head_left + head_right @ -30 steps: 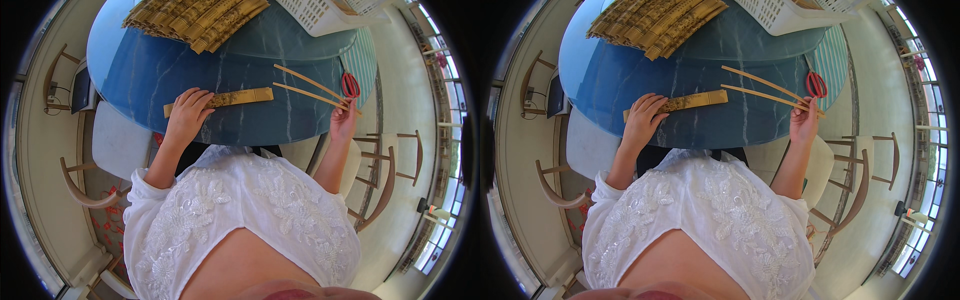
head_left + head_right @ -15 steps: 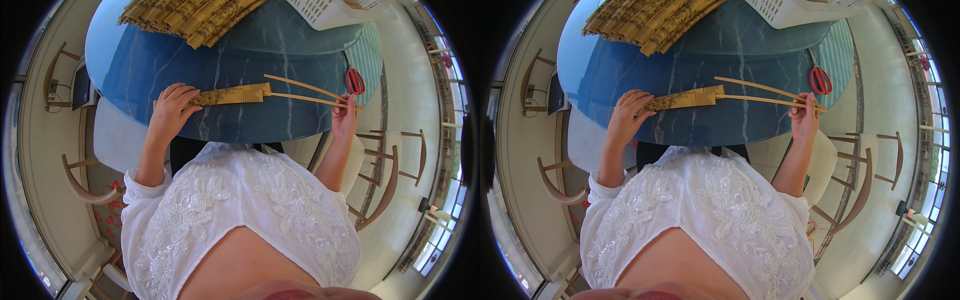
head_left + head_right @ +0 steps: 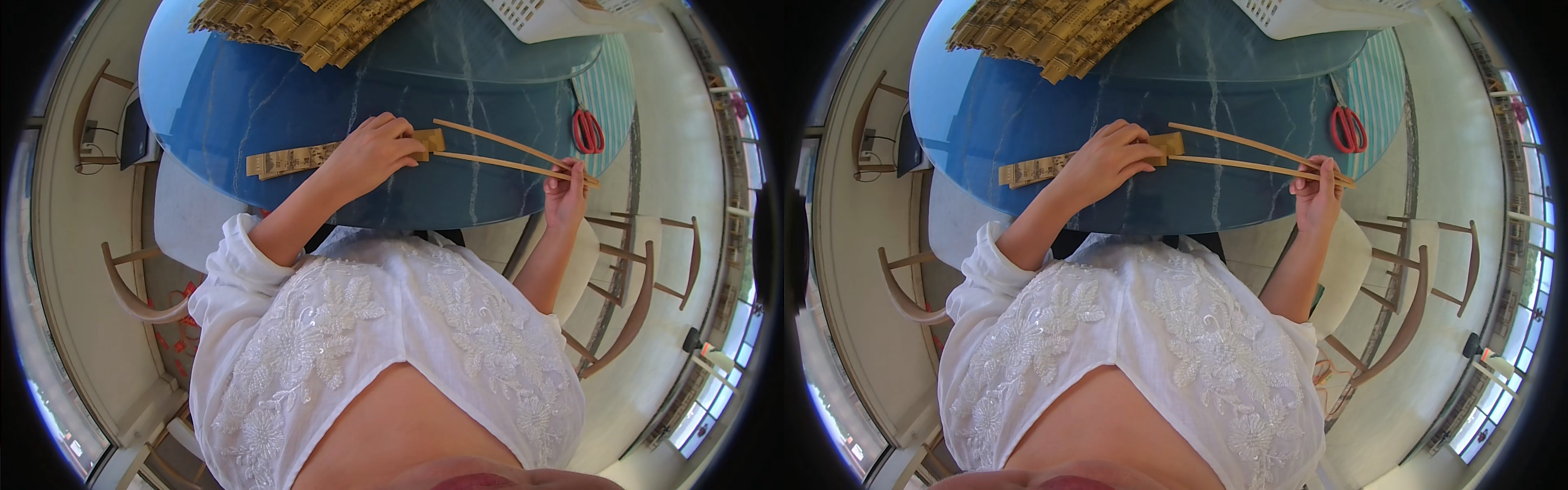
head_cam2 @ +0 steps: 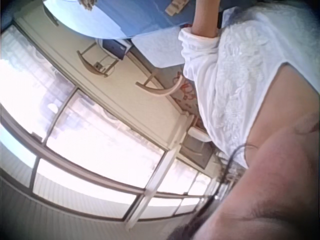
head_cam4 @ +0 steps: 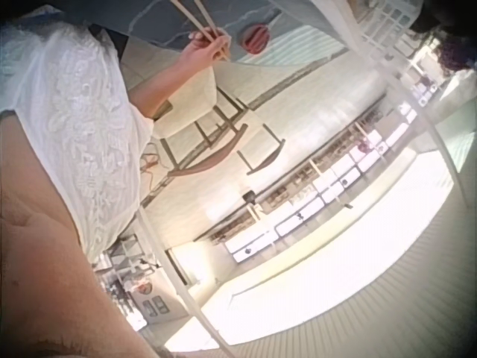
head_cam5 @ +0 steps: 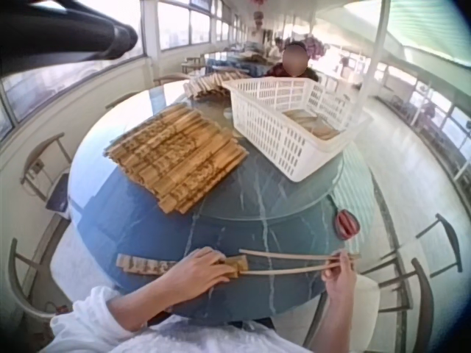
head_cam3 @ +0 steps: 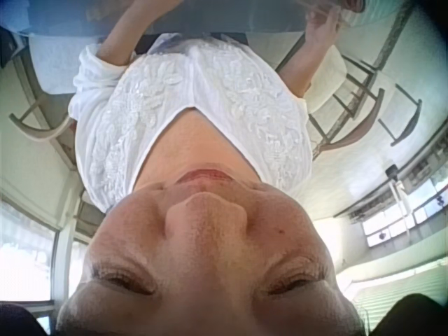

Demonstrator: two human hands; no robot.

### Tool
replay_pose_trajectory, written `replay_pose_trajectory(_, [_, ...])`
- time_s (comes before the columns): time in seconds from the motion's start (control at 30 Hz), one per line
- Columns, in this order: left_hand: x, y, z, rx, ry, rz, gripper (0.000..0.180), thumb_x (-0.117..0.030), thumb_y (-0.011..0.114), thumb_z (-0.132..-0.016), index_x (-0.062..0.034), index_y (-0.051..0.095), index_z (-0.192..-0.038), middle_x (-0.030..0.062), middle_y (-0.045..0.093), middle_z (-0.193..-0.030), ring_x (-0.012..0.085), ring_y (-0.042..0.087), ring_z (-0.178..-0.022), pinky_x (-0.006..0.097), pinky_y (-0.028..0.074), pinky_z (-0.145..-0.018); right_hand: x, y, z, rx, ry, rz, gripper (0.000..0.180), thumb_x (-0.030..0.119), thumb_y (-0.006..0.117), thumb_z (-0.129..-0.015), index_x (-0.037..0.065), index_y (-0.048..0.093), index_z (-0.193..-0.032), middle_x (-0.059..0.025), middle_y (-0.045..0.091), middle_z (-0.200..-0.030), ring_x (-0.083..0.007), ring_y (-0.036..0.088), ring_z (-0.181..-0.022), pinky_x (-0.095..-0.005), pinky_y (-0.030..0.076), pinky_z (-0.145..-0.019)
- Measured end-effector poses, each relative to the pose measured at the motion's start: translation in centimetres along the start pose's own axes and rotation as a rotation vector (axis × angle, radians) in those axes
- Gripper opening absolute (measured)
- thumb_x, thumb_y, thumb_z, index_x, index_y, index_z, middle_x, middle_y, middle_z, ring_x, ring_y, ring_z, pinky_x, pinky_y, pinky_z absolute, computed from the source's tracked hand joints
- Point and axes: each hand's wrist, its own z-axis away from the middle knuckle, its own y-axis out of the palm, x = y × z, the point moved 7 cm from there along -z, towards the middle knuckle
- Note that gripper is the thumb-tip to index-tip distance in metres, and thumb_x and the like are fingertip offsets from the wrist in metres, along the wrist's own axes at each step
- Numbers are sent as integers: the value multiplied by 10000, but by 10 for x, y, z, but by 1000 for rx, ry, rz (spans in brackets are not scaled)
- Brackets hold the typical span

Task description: The person inserts thin wooden sticks into slots on rectangular bamboo strips, then places the assembled pieces onto a stack on the table. The process repeats with multiple bamboo strips and sticks.

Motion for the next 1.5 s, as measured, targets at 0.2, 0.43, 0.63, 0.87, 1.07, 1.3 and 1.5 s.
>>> replay_pose_trajectory(0.2, [8,6,-3,19,-74,87,188,-121,715,-853,-49,693,-1026,82,592,-1021,271,575,-996,383,487,-884,-7,3,-2,45,19,-1,284,275,536,-1039,2,612,-1019,-123,628,-838,-163,580,-614,-301,503,-528])
replay_pose_trajectory(0.43, [5,6,-7,11,-64,100,122,-112,694,-871,-37,667,-963,80,576,-977,275,570,-965,384,486,-865,-10,3,-4,79,30,-4,264,256,540,-1037,3,611,-1017,-123,631,-845,-163,588,-621,-304,510,-537])
replay_pose_trajectory(0.63, [8,9,-10,14,-60,112,95,-114,676,-884,-33,646,-924,75,574,-965,272,566,-950,383,482,-851,-11,6,-4,98,31,5,252,241,540,-1037,0,611,-1022,-128,637,-856,-169,599,-633,-314,517,-544])
replay_pose_trajectory(0.87, [3,2,-12,-31,-33,109,98,-110,673,-884,-30,622,-909,81,572,-965,278,566,-942,382,478,-850,-11,11,-3,148,13,-1,241,218,531,-1040,-9,608,-1027,-140,640,-871,-181,607,-641,-320,522,-545])
replay_pose_trajectory(1.07, [-3,-3,-11,-48,-8,97,96,-101,679,-876,-28,621,-901,82,574,-974,278,565,-944,381,476,-853,-6,19,-2,202,0,0,257,207,531,-1038,-31,627,-1039,-161,661,-871,-183,600,-611,-314,510,-516])
replay_pose_trajectory(1.3, [-21,-15,-11,-88,41,68,101,-100,684,-866,-25,630,-906,84,568,-973,272,555,-949,376,466,-863,-15,47,2,245,47,-43,283,209,536,-1035,-49,648,-1058,-162,667,-870,-182,601,-610,-312,510,-511])
replay_pose_trajectory(1.5, [-38,-29,-6,-159,80,-5,98,-69,693,-842,-47,640,-922,72,566,-980,257,553,-946,353,460,-840,-27,90,13,363,17,-60,279,196,549,-1028,-62,650,-1056,-170,664,-875,-202,620,-629,-325,534,-534])
